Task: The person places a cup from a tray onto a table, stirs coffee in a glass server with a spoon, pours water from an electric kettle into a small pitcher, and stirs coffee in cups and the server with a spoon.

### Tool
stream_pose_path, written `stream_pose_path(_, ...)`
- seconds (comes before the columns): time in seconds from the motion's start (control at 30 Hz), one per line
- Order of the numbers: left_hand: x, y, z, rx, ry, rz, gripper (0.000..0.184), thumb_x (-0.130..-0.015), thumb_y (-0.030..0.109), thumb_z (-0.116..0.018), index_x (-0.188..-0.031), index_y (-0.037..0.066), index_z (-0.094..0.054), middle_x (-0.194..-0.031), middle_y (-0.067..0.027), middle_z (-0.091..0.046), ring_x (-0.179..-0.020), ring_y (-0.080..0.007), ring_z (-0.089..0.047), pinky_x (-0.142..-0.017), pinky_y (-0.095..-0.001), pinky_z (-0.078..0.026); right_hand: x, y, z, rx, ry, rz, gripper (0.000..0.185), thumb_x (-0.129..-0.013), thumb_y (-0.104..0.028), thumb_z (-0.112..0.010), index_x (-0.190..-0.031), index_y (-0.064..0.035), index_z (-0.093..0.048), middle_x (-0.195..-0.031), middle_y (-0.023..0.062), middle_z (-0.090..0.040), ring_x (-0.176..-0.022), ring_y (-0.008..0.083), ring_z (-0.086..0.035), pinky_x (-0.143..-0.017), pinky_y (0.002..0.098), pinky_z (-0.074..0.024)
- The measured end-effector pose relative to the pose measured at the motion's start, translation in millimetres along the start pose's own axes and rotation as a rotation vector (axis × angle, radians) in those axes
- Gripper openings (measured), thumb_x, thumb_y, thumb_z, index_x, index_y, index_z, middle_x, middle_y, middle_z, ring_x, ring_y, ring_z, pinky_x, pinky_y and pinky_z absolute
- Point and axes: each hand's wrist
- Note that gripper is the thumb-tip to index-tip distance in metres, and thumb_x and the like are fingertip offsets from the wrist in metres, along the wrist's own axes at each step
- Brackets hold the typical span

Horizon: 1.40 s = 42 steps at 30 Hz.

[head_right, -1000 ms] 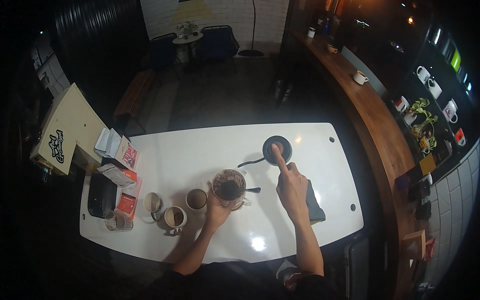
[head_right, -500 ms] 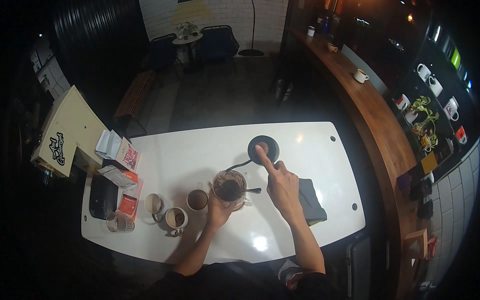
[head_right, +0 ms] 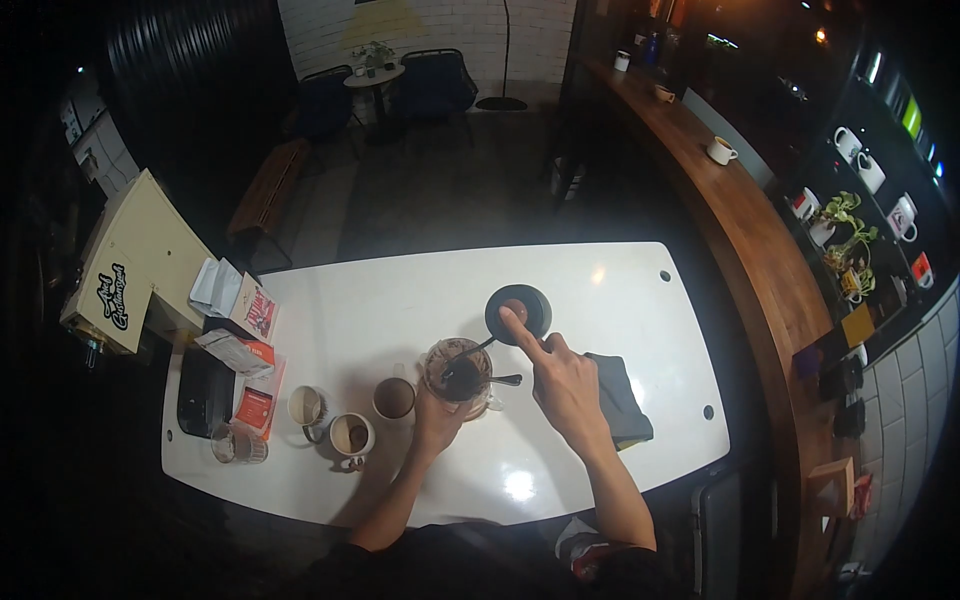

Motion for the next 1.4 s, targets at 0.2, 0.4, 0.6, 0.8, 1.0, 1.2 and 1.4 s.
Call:
stream_pose_path(0.2,2.5,-15.8,-1.5,0.072,-0.046,0.038,0.048,-0.077,0.005,-0.076,-0.121,-0.002,-0.059,-0.124,-0.0204,-0.058,-0.118,-0.0381,-0.054,-0.101,-0.0458,-0.042,12.4,9.0,8.0,0.073,-0.042,-0.002,0.092,-0.077,0.01,-0.059,-0.151,-0.0392,-0.036,-0.08,0.0117,-0.062,-0.059,0.0223,-0.063,-0.051,0.0358,-0.0491)
stream_pose_path(0.4,4.5,-15.7,-3.8,0.0,0.023,-0.058,0.047,-0.079,-0.006,-0.071,-0.123,-0.001,-0.054,-0.119,-0.013,-0.063,-0.11,-0.0223,-0.063,-0.098,-0.0353,-0.048,21.2,18.9,17.1,0.087,-0.012,-0.01,0.089,-0.08,0.008,-0.058,-0.151,-0.0395,-0.035,-0.079,0.0126,-0.063,-0.059,0.0222,-0.064,-0.05,0.036,-0.0486)
stream_pose_path(0.6,6.9,-22.5,-4.5,-0.025,0.02,-0.077,0.05,-0.078,-0.006,-0.071,-0.125,-0.001,-0.053,-0.12,-0.0132,-0.062,-0.112,-0.023,-0.062,-0.098,-0.0359,-0.049,22.9,25.8,22.8,0.123,-0.042,-0.065,0.089,-0.08,0.01,-0.058,-0.151,-0.039,-0.035,-0.077,0.0135,-0.062,-0.058,0.0227,-0.062,-0.053,0.0366,-0.0521)
stream_pose_path(0.8,8.4,-29.4,-4.2,-0.042,0.016,-0.09,0.05,-0.078,-0.007,-0.07,-0.124,-0.001,-0.053,-0.12,-0.0131,-0.062,-0.111,-0.0231,-0.063,-0.097,-0.0356,-0.05,22.1,25.8,23.7,0.143,-0.036,-0.06,0.091,-0.079,0.011,-0.058,-0.152,-0.0383,-0.034,-0.078,0.014,-0.062,-0.057,0.023,-0.062,-0.055,0.0367,-0.0535)
stream_pose_path(1.0,8.7,-33.9,-5.3,0.026,0.003,-0.103,0.048,-0.079,-0.008,-0.07,-0.124,-0.002,-0.054,-0.119,-0.0128,-0.063,-0.111,-0.0218,-0.063,-0.096,-0.035,-0.051,16.6,27.4,24.0,0.128,-0.029,-0.087,0.092,-0.078,0.011,-0.057,-0.152,-0.0385,-0.034,-0.078,0.0139,-0.062,-0.061,0.0239,-0.063,-0.057,0.0375,-0.0541)
stream_pose_path(1.2,8.8,-31.1,-4.4,0.027,0.006,-0.106,0.047,-0.079,-0.007,-0.071,-0.123,-0.003,-0.054,-0.119,-0.0136,-0.063,-0.111,-0.0233,-0.063,-0.097,-0.0361,-0.05,11.2,29.2,21.4,0.139,-0.006,-0.099,0.094,-0.075,0.014,-0.056,-0.151,-0.0376,-0.035,-0.078,0.0132,-0.061,-0.064,0.0247,-0.065,-0.059,0.0383,-0.0538)
stream_pose_path(1.4,6.7,-20.7,-1.0,-0.031,0.009,-0.13,0.048,-0.079,-0.005,-0.073,-0.123,-0.003,-0.054,-0.12,-0.0148,-0.062,-0.112,-0.0247,-0.062,-0.098,-0.0371,-0.049,5.5,28.1,20.8,0.152,0.039,-0.117,0.093,-0.077,0.013,-0.064,-0.148,-0.0407,-0.04,-0.074,0.0086,-0.059,-0.057,0.0201,-0.054,-0.059,0.0382,-0.0517)
Point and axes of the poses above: each hand's wrist, its own x-axis away from the middle knuckle, its own z-axis out of the back of the hand, y = z × x
